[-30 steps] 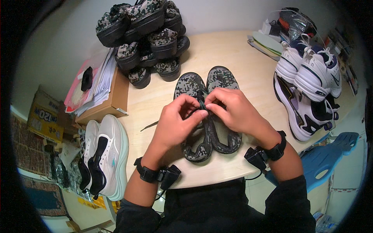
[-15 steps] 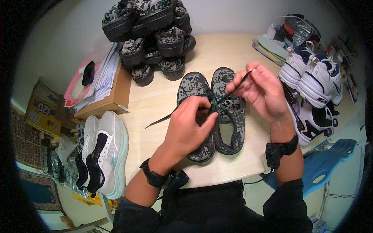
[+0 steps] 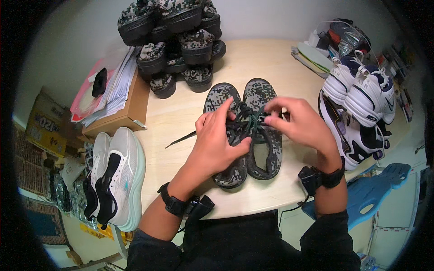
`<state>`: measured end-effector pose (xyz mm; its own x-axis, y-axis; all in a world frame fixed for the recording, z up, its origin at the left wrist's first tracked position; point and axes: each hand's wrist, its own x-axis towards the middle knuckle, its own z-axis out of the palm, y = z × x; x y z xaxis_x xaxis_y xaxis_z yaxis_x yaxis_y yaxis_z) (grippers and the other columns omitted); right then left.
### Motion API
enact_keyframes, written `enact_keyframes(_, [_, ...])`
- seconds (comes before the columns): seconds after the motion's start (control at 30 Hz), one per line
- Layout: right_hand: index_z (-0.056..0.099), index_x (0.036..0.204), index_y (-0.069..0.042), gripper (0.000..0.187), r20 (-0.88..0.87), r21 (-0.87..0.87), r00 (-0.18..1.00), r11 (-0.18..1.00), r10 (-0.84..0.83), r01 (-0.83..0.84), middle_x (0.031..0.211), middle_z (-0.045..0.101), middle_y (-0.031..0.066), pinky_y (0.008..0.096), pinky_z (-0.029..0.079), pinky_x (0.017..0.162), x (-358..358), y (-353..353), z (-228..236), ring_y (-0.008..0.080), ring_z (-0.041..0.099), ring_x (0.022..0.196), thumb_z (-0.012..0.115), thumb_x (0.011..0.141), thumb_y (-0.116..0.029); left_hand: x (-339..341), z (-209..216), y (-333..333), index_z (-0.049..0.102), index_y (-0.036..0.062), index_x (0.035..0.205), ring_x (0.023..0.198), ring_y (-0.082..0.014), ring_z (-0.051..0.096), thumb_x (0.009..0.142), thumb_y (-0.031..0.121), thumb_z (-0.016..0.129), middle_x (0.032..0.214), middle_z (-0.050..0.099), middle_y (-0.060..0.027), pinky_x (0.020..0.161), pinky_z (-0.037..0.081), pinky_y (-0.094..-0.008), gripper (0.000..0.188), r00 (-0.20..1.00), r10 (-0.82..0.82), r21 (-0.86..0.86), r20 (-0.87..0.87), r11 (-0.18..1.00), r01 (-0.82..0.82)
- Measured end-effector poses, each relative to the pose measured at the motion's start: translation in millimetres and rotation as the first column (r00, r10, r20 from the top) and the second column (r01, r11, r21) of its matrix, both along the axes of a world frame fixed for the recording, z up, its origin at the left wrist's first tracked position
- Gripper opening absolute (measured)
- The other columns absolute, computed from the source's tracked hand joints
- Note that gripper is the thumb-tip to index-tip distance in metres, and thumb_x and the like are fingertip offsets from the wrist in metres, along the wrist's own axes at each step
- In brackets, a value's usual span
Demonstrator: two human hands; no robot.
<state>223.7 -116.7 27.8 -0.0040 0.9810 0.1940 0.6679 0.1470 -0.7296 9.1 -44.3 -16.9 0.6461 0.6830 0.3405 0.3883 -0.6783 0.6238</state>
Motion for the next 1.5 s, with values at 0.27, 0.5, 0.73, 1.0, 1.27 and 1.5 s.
enact_keyframes(0.27, [0.066, 0.082, 0.002, 0.02, -0.43, -0.177, 0.874, 0.928, 0.226, -0.327, 0.074, 0.064, -0.0002, 0.0233, 0.043, 0.065, 4.7, -2.0, 10.9, 0.0058, 0.053, 0.07, 0.062, 0.091, -0.015, 2.1, 0.4, -2.2, 0.048, 0.0023, 0.13, 0.109, -0.0299, 0.05, 0.071, 0.04, 0.078, 0.11, 0.057, -0.0142, 0.105, 0.024, -0.0428, 0.075, 1.0, -0.017, 0.072, -0.013, 0.997, 0.018])
enact_keyframes(0.5, [0.065, 0.083, 0.001, 0.02, -0.518, -0.171, 0.841, 0.944, 0.156, -0.281, 0.077, 0.064, 0.0006, 0.0227, 0.044, 0.066, 6.4, 2.0, 3.4, 0.006, 0.054, 0.072, 0.06, 0.093, -0.016, 0.4, 10.9, -4.8, 0.052, 0.0068, 0.125, 0.109, -0.0293, 0.051, 0.069, 0.022, 0.082, 0.113, 0.058, -0.014, 0.1, 0.036, -0.0394, 0.065, 1.0, -0.008, -0.044, 0.026, 0.999, 0.009])
enact_keyframes(0.73, [0.065, 0.084, 0.0, 0.021, -0.521, -0.166, 0.835, 0.939, 0.175, -0.301, 0.076, 0.063, -0.0008, 0.0227, 0.043, 0.064, 5.6, 0.8, 4.9, 0.0051, 0.052, 0.07, 0.059, 0.093, -0.018, 2.0, 18.3, -2.4, 0.055, 0.0109, 0.125, 0.102, -0.0265, 0.055, 0.07, 0.014, 0.08, 0.111, 0.059, -0.012, 0.094, 0.043, -0.0364, 0.061, 0.985, -0.154, -0.013, 0.073, 0.988, 0.155])
enact_keyframes(1.0, [0.065, 0.08, -0.002, 0.021, -0.701, -0.022, 0.688, 0.958, 0.188, -0.285, 0.071, 0.063, 0.0011, 0.0195, 0.039, 0.054, 10.6, -7.3, 4.9, 0.0045, 0.053, 0.063, 0.06, 0.092, -0.019, 6.2, 21.2, -1.1, 0.053, 0.0108, 0.128, 0.079, -0.0155, 0.049, 0.074, 0.009, 0.075, 0.086, 0.052, -0.0042, 0.075, 0.044, -0.0294, 0.059, 0.981, -0.178, -0.209, 0.073, 0.959, 0.19])
enact_keyframes(1.27, [0.062, 0.086, -0.002, 0.021, -0.868, 0.248, 0.356, 0.924, 0.345, -0.291, 0.063, 0.059, 0.0019, 0.0187, 0.033, 0.043, 18.1, -4.5, -14.0, 0.0052, 0.05, 0.051, 0.057, 0.093, -0.022, 7.4, 20.6, -4.3, 0.05, 0.0114, 0.13, 0.07, -0.0128, 0.043, 0.075, 0.006, 0.072, 0.076, 0.044, -0.0001, 0.067, 0.04, -0.0254, 0.059, 0.979, -0.178, -0.229, 0.098, 0.953, 0.196])
enact_keyframes(1.5, [0.064, 0.079, -0.002, 0.033, -0.527, -0.217, 0.85, 0.967, -0.004, -0.13, 0.05, 0.043, -0.0048, 0.0227, 0.028, 0.041, 4.8, 7.1, -6.4, 0.0049, 0.038, 0.042, 0.052, 0.098, -0.027, 9.3, 19.9, -4.6, 0.051, 0.0121, 0.128, 0.062, -0.0143, 0.045, 0.075, 0.006, 0.072, 0.068, 0.044, -0.0018, 0.063, 0.039, -0.0266, 0.057, 0.981, -0.129, -0.356, 0.145, 0.918, 0.173])
